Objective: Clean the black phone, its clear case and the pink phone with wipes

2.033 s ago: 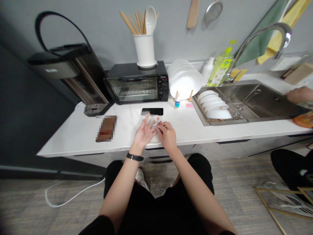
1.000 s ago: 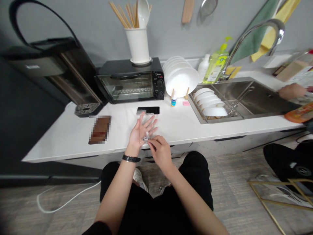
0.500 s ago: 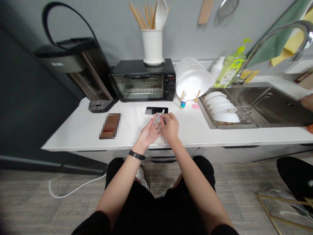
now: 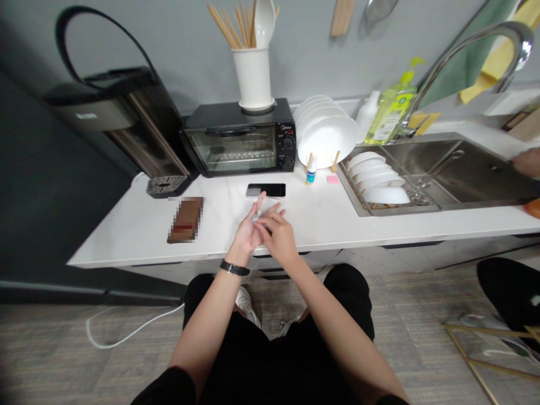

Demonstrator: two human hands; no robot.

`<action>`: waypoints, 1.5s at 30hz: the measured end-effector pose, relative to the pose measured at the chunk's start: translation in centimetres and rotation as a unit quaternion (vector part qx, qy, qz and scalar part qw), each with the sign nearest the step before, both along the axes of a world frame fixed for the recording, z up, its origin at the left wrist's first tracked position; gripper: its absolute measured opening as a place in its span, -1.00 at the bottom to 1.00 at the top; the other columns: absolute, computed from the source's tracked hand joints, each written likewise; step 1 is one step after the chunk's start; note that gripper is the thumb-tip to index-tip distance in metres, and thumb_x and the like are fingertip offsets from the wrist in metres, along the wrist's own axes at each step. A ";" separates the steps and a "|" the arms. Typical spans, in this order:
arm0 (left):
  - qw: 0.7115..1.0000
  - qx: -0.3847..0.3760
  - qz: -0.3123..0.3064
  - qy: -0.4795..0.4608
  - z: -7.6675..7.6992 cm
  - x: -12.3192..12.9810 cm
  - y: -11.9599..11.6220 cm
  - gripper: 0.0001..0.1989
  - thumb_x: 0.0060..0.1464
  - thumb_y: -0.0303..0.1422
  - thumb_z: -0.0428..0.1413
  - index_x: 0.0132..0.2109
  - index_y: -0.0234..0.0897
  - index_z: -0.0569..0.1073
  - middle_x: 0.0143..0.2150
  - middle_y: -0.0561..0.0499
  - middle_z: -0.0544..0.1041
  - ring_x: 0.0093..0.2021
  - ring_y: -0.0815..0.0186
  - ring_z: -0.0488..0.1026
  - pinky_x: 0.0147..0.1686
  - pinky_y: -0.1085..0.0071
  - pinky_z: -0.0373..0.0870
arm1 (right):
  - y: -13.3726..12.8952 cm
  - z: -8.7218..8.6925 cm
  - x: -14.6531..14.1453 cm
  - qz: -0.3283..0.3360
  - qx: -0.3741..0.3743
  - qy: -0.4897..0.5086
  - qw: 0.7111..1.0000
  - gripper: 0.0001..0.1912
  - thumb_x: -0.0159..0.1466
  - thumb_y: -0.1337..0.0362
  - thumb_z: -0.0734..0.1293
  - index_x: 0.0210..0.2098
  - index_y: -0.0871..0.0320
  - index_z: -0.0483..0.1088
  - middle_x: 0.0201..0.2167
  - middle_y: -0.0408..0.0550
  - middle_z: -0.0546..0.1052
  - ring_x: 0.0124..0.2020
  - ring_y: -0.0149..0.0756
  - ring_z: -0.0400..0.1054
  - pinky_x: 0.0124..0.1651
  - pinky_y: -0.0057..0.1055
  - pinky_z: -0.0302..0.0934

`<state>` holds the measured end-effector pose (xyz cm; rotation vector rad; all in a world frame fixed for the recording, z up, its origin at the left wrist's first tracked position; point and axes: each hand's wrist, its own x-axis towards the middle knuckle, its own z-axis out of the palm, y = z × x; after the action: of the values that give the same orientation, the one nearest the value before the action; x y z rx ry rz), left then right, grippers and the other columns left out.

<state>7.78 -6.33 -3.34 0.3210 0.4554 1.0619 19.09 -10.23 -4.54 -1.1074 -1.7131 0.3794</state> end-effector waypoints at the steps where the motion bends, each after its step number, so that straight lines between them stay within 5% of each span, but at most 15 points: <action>1: 1.000 0.014 -0.008 0.009 0.0 -0.1 -0.1 -0.45 0.49 -0.16 -0.03 0.54 0.18 0.15 0.26 -0.10 0.56 0.16 0.14 0.60 0.14 0.17 0.55 | -1.0 -0.2 -0.2 0.009 0.003 -0.004 1.000 -0.80 0.46 0.24 0.32 -0.11 0.04 0.63 -0.23 -0.02 0.59 -0.18 -0.18 0.51 -0.05 -0.23 0.43; 5: 0.999 0.044 -0.008 0.020 0.2 -0.5 -0.6 -0.47 0.50 -0.12 -0.07 0.53 0.27 0.13 0.34 -0.11 0.49 0.23 0.07 0.56 0.04 0.11 0.62 | -4.1 -1.0 -0.2 0.023 0.018 -0.009 1.000 -0.77 0.49 0.26 0.29 -0.06 0.04 0.61 -0.24 -0.01 0.58 -0.20 -0.18 0.51 -0.08 -0.22 0.44; 9: 1.000 0.021 0.005 0.018 0.6 -0.3 -0.6 -0.45 0.49 -0.10 -0.08 0.53 0.26 0.12 0.39 -0.15 0.44 0.24 0.02 0.54 -0.02 0.13 0.64 | -4.6 -1.2 0.9 -0.018 0.021 -0.024 0.999 -0.77 0.50 0.25 0.28 -0.07 0.02 0.61 -0.25 0.00 0.55 -0.19 -0.15 0.49 -0.09 -0.20 0.44; 15: 1.000 0.028 0.001 0.011 0.1 -0.1 -0.2 -0.47 0.47 -0.10 -0.02 0.50 0.24 0.21 0.37 -0.11 0.47 0.11 0.08 0.61 -0.15 0.29 0.59 | -0.4 -0.6 2.6 -0.085 0.028 -0.056 0.994 -0.76 0.48 0.23 0.28 -0.13 0.06 0.61 -0.28 0.01 0.53 -0.21 -0.13 0.47 -0.13 -0.21 0.39; 20: 1.000 0.014 -0.019 0.013 -0.2 -0.2 0.2 -0.51 0.49 -0.10 -0.05 0.47 0.21 0.27 0.21 -0.08 0.58 -0.12 0.21 0.63 -0.10 0.22 0.58 | 3.6 0.7 2.9 -0.133 0.023 -0.054 0.989 -0.78 0.44 0.26 0.30 -0.17 0.11 0.61 -0.27 0.01 0.56 -0.27 -0.16 0.47 -0.18 -0.25 0.34; 27: 0.999 -0.030 -0.032 0.012 -0.3 -0.4 0.4 -0.57 0.51 -0.12 -0.10 0.38 0.04 0.39 -0.11 -0.02 0.64 -0.31 0.26 0.59 -0.10 0.21 0.55 | 5.7 2.6 1.0 -0.097 0.022 -0.021 0.995 -0.81 0.43 0.27 0.34 -0.17 0.12 0.63 -0.28 -0.02 0.57 -0.28 -0.20 0.46 -0.18 -0.30 0.32; 30: 0.999 -0.039 -0.017 0.007 -0.1 -0.4 0.5 -0.56 0.53 -0.19 -0.13 0.39 -0.04 0.40 -0.12 -0.02 0.65 -0.33 0.32 0.58 -0.06 0.30 0.54 | 5.0 2.2 0.5 -0.064 0.010 -0.031 0.997 -0.82 0.43 0.32 0.35 -0.14 0.11 0.64 -0.25 -0.02 0.57 -0.25 -0.21 0.48 -0.15 -0.31 0.35; 33: 1.000 -0.019 0.014 -0.002 0.4 -0.2 0.4 -0.51 0.54 -0.31 -0.22 0.46 -0.03 0.31 0.08 -0.04 0.65 -0.14 0.38 0.63 0.08 0.39 0.50 | 3.0 1.1 0.2 -0.019 0.005 -0.056 0.998 -0.80 0.44 0.32 0.34 -0.12 0.07 0.65 -0.23 -0.02 0.57 -0.18 -0.19 0.51 -0.05 -0.29 0.39; 37: 1.000 0.016 -0.022 0.015 0.7 -0.3 -0.2 -0.48 0.53 -0.17 -0.16 0.54 0.17 0.15 0.35 -0.08 0.50 0.24 0.13 0.55 0.25 0.07 0.47 | -0.9 -0.2 -0.3 0.006 0.020 -0.069 0.997 -0.79 0.49 0.30 0.31 -0.07 0.07 0.63 -0.24 -0.02 0.57 -0.17 -0.20 0.51 -0.05 -0.28 0.41; 40: 0.999 0.043 -0.023 0.013 0.4 -0.6 -0.5 -0.48 0.52 -0.13 -0.13 0.53 0.25 0.13 0.43 -0.08 0.41 0.35 0.01 0.46 0.21 -0.04 0.51 | -3.7 -0.7 -0.2 0.023 0.032 -0.060 0.997 -0.78 0.51 0.29 0.29 -0.06 0.09 0.61 -0.24 -0.01 0.56 -0.19 -0.20 0.50 -0.09 -0.29 0.42; 45: 0.997 0.070 -0.012 0.017 -0.1 -0.5 -0.4 -0.48 0.51 -0.11 -0.12 0.52 0.27 0.14 0.43 -0.08 0.41 0.35 -0.01 0.46 0.03 0.08 0.63 | -5.5 -1.3 1.3 -0.017 0.043 -0.054 0.997 -0.78 0.51 0.29 0.29 -0.07 0.11 0.60 -0.29 -0.01 0.53 -0.25 -0.19 0.47 -0.16 -0.28 0.40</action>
<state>7.25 -6.73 -3.49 0.4682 0.4073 1.0678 20.38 -15.74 -5.88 -1.1091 -1.7864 0.2259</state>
